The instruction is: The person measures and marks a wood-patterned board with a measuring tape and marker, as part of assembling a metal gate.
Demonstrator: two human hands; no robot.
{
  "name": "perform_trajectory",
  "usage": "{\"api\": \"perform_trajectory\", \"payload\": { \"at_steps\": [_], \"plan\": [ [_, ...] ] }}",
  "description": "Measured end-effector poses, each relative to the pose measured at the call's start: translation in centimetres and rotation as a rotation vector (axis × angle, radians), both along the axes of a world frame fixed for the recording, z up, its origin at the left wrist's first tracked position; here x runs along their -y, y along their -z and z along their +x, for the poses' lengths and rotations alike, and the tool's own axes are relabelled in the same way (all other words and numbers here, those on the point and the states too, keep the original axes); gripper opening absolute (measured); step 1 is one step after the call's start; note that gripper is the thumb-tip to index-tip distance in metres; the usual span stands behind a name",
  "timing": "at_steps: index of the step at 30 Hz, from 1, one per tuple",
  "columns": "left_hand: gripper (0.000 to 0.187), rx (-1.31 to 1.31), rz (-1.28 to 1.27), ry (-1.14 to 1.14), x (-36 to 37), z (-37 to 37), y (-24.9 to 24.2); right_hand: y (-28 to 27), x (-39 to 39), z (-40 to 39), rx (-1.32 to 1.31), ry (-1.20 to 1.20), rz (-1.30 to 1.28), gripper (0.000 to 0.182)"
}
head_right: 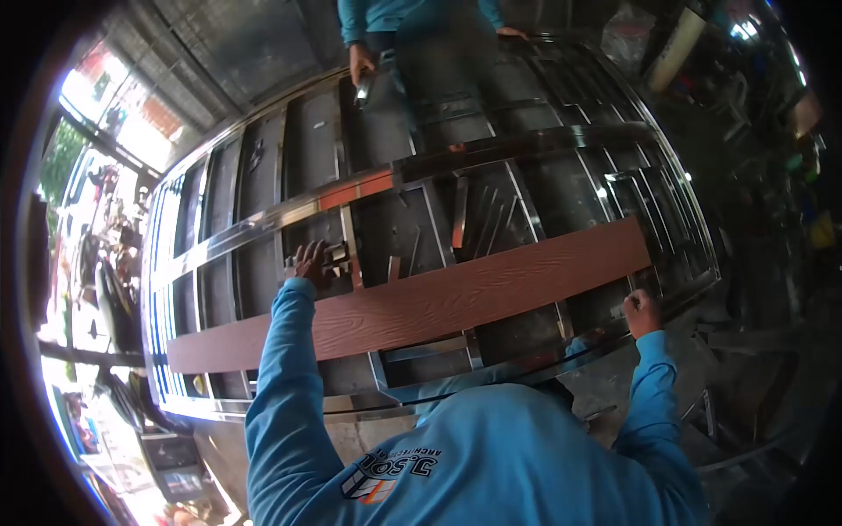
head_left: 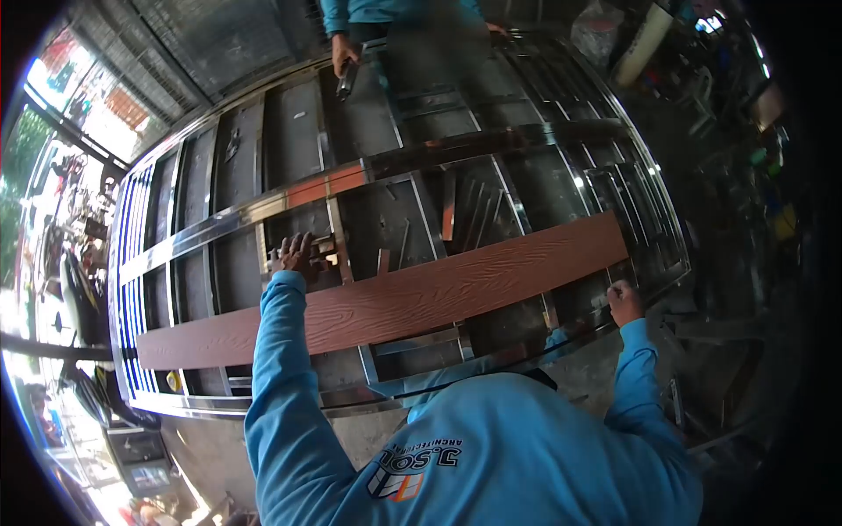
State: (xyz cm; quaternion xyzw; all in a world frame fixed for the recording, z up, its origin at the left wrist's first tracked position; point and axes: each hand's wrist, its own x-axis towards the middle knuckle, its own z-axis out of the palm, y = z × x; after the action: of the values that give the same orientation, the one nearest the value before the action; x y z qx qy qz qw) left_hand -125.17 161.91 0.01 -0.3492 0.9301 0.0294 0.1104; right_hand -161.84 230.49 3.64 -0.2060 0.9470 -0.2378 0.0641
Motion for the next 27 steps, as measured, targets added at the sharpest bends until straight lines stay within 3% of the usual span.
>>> {"api": "perform_trajectory", "payload": {
  "at_steps": [3, 6, 9, 14, 18, 21, 25, 27],
  "plan": [
    [0.056, -0.1, 0.079, 0.116, 1.5, -1.9, 0.6, -2.0, -1.5, 2.1, -0.169, -0.003, -0.008, 0.021],
    [0.039, -0.107, 0.014, 0.194, 0.5, -2.8, -0.4, -1.9, -5.1, 5.3, 0.008, 0.239, 0.116, 0.026],
    [0.046, -0.068, 0.012, 0.226, 1.2, -2.9, -0.3, -0.4, -8.4, 9.4, 0.019, 0.322, 0.201, 0.031],
    [0.042, -0.33, 0.019, 0.207, 1.4, -2.1, -0.2, 2.7, -12.4, 14.3, 0.212, 0.416, 0.184, 0.028],
    [0.039, -0.404, -0.004, 0.245, 2.1, -1.3, 1.6, 0.6, -10.8, 15.7, 0.303, 0.462, 0.305, 0.03],
    [0.036, -0.41, -0.023, 0.274, 1.9, -1.2, 0.5, 0.2, -11.1, 14.6, 0.275, 0.399, 0.257, 0.03],
    [0.037, -0.495, 0.021, 0.256, 1.9, -0.8, 0.3, -0.4, -10.8, 12.5, 0.034, 0.273, 0.344, 0.029],
    [0.052, -0.207, 0.199, 0.141, 3.0, -1.3, 0.2, 1.3, -12.5, 9.6, 0.146, 0.272, 0.318, 0.026]
  ]
}}
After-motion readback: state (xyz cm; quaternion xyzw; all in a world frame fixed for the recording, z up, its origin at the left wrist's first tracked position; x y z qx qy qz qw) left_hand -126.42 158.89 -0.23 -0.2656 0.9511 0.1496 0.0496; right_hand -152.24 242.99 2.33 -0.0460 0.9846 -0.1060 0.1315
